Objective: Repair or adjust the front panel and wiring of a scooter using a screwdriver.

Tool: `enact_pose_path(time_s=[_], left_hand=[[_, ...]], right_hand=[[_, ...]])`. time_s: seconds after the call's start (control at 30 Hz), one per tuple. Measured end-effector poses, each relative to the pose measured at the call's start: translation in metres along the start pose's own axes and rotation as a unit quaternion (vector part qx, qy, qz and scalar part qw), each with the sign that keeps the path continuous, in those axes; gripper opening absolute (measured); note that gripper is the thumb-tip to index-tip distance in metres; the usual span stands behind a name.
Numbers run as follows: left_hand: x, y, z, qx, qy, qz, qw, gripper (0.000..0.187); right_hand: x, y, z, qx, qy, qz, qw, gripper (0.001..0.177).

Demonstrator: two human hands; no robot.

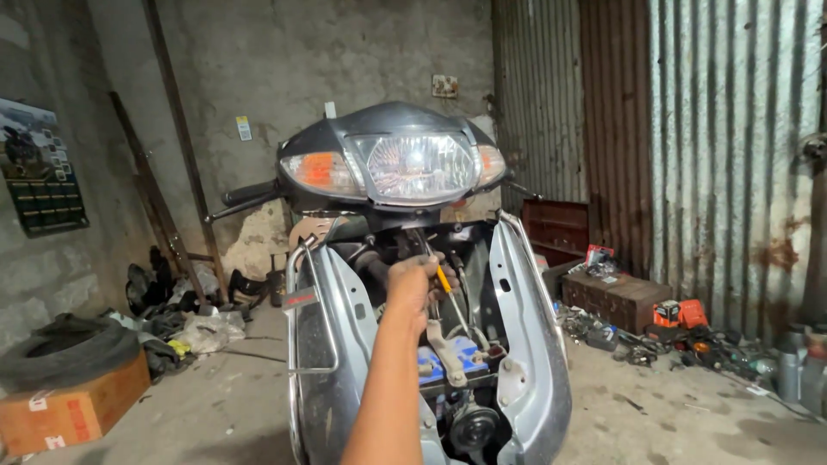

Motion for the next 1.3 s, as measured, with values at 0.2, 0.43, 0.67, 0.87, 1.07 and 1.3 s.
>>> enact_pose_path(time_s=[0.2, 0.43, 0.67, 0.87, 1.07, 1.3], left_hand=[[0.021, 0.047, 0.039, 0.100, -0.023, -0.132, 0.986, 0.017], [0.041, 0.116, 0.097, 0.442, 0.170, -0.489, 0.733, 0.027], [0.062, 0.106, 0.088, 0.424, 0.148, -0.567, 0.691, 0.023], [0.093, 0.110, 0.117, 0.498, 0.107, -0.482, 0.712, 0.026], [0.100, 0.126, 0.112, 0.529, 0.098, -0.368, 0.758, 0.020], [0.067, 0.123, 0.090, 0.497, 0.087, -0.455, 0.734, 0.021]], right_hand=[[-0.003, 0.005, 0.022, 0.086, -0.089, 0.039, 0.992, 0.042], [-0.103, -0.041, 0.014, -0.271, 0.210, -0.007, 0.939, 0.022], [-0.150, -0.032, -0.028, -0.254, 0.267, 0.048, 0.928, 0.022], [-0.181, -0.048, -0.006, -0.313, 0.324, 0.054, 0.891, 0.011], [-0.193, -0.038, 0.007, -0.287, 0.347, 0.025, 0.892, 0.011], [-0.181, -0.023, 0.003, -0.288, 0.326, 0.027, 0.900, 0.015]])
Point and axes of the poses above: each hand's wrist, its own z-axis away from the middle knuckle, its own x-axis out of the palm, y = z × x, the point moved 8 cm from there along -z, towards the middle knuckle, and after that the axes turned 11 degrees about -z, right-handed, at the moved point
